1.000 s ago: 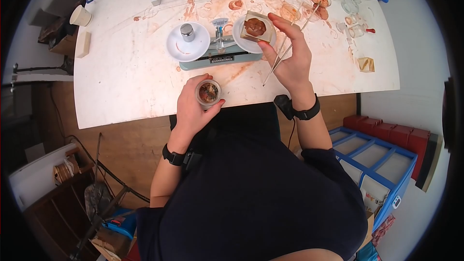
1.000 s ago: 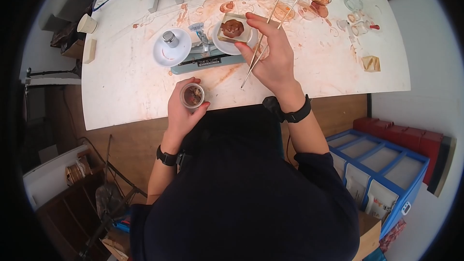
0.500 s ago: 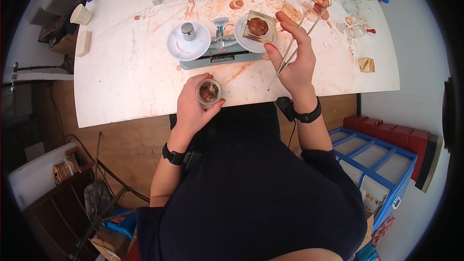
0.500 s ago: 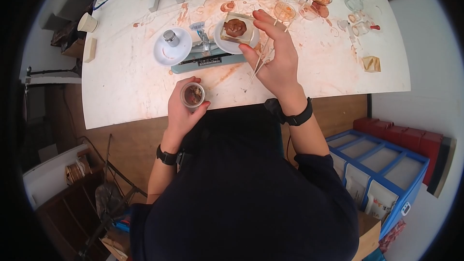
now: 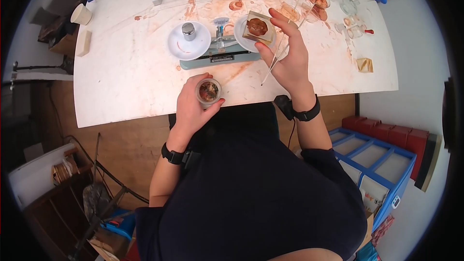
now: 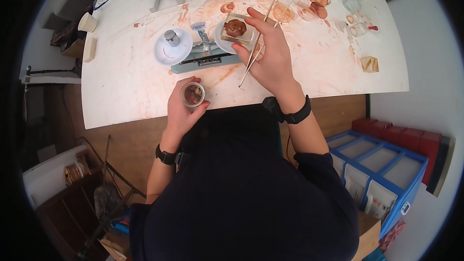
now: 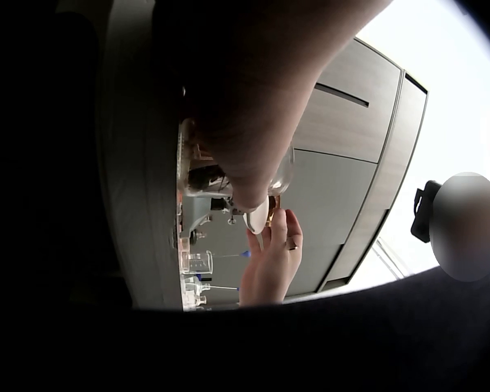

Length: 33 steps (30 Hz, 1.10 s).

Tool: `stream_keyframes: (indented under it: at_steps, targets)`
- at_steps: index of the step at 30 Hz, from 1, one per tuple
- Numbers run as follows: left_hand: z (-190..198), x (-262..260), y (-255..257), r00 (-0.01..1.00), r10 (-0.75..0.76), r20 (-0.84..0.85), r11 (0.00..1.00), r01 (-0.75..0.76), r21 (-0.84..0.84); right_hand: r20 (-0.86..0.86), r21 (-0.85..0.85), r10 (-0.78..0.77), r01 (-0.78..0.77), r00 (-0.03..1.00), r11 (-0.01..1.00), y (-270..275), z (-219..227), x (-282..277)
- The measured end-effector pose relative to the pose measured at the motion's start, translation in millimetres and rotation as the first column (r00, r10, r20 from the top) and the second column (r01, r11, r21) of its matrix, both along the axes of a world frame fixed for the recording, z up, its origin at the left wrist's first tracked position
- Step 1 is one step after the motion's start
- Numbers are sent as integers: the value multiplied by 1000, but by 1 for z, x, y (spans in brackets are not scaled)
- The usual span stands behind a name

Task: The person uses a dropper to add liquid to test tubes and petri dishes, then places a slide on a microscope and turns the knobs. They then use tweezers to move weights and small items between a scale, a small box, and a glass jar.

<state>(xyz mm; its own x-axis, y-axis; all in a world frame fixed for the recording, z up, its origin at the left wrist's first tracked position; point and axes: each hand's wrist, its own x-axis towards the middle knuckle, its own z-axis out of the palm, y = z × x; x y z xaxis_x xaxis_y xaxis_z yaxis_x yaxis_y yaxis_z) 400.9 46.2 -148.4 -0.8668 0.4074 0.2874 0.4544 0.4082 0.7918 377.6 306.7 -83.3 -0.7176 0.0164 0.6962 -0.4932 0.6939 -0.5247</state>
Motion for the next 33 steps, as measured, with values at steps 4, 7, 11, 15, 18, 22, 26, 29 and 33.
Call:
stream_keyframes:
  at_steps: [4, 7, 11, 15, 18, 22, 26, 29, 33]
  targets:
    - [-4, 0, -1, 1000, -3, -9, 1000, 3, 6, -13, 14, -13, 13, 1000, 1000, -2, -1, -5]
    - [-3, -1, -1, 1000, -5, -29, 1000, 5, -1, -27, 24, -21, 22, 999, 999, -3, 1, -5]
    - [-2, -1, -1, 999, -8, -31, 1000, 8, -11, -63, 14, -36, 37, 997, 999, -3, 5, -1]
    - [0, 0, -1, 1000, -7, -14, 1000, 7, -5, -177, -74, -38, 25, 983, 997, 8, -2, 2]
    - [-1, -1, -1, 1000, -6, -19, 1000, 6, -12, -201, -117, -82, 59, 976, 991, 16, -4, 10]
    - [-1, 0, -1, 1000, -7, 7, 1000, 7, -1, -184, -178, -119, 86, 976, 980, 27, -11, 20]
    - [7, 2, 3, 999, -21, 29, 997, 19, 71, -137, -165, -180, 157, 974, 974, 38, -22, 33]
    - [3, 2, 1, 997, -27, 72, 994, 19, 104, -109, -161, -219, 201, 970, 966, 46, -31, 40]
    - [6, 3, -4, 984, -84, 156, 983, 57, 172, 19, -170, -288, 287, 957, 943, 61, -52, 59]
